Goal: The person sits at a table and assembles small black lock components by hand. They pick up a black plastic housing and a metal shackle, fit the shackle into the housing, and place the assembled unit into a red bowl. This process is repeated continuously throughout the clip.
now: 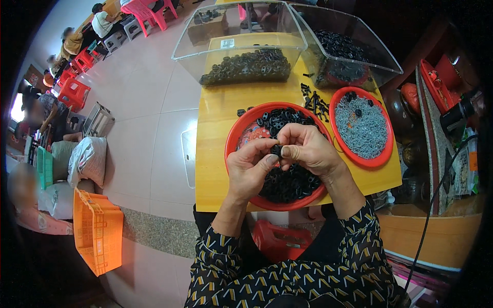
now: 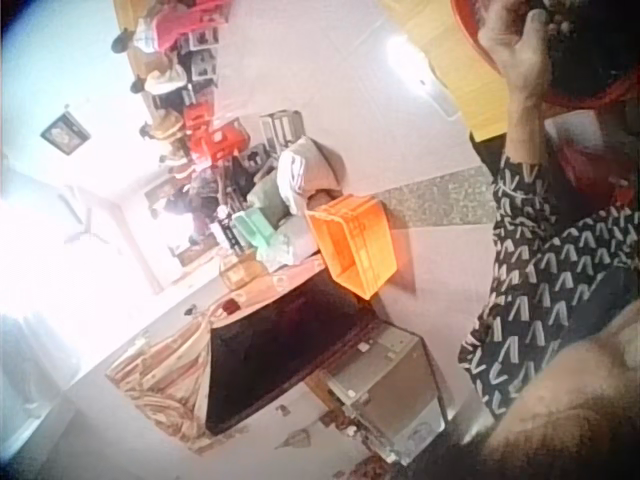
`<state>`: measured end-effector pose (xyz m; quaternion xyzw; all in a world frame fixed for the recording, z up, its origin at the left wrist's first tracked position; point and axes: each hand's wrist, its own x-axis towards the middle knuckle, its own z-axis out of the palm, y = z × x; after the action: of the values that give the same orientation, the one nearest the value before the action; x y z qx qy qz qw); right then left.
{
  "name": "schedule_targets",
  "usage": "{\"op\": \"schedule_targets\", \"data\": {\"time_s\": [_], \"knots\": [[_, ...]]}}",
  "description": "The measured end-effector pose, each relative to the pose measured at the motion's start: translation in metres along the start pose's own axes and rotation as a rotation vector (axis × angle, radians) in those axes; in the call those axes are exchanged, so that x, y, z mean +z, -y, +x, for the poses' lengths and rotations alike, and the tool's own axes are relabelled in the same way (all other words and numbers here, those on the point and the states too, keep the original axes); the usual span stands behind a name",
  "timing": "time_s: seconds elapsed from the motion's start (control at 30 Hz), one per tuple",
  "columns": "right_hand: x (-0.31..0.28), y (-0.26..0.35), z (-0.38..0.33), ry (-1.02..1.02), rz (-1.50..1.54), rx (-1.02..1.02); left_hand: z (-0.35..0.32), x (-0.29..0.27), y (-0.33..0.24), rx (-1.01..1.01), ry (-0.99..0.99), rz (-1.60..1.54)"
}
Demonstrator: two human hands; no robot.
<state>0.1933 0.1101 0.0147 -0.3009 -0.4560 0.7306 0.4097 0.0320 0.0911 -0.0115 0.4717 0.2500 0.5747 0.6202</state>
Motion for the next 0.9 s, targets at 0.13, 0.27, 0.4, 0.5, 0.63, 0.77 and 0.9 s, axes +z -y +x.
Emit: {"op": "schedule_targets", "data": {"time_s": [0.13, 0.27, 0.4, 0.5, 0.63, 0.77, 0.9], "knots": [[-0.003, -0.006, 0.002, 0.005, 0.017, 0.009, -0.001, -0.001, 0.004, 0.051, 0.007, 0.155], [-0.004, -0.01, 0.003, 0.0, 0.07, 0.015, 0.0, -0.002, 0.006, 0.063, -0.001, 0.228], [-0.006, -0.004, 0.003, 0.026, 0.178, 0.042, 0.003, -0.001, 0.002, 0.028, 0.0, 0.041], [-0.005, 0.006, 0.001, 0.002, 0.16, 0.085, 0.004, -0.005, 0.005, 0.024, -0.004, 0.033], [-0.002, 0.008, -0.005, -0.055, 0.021, 0.063, 0.003, -0.004, 0.003, 0.001, -0.002, 0.064], [0.005, 0.0, -0.006, -0.123, -0.085, 0.026, 0.001, -0.006, 0.002, -0.01, 0.034, 0.127], [0.006, 0.02, -0.01, -0.235, -0.116, 0.061, 0.011, -0.026, -0.012, 0.122, -0.111, 0.192]]}}
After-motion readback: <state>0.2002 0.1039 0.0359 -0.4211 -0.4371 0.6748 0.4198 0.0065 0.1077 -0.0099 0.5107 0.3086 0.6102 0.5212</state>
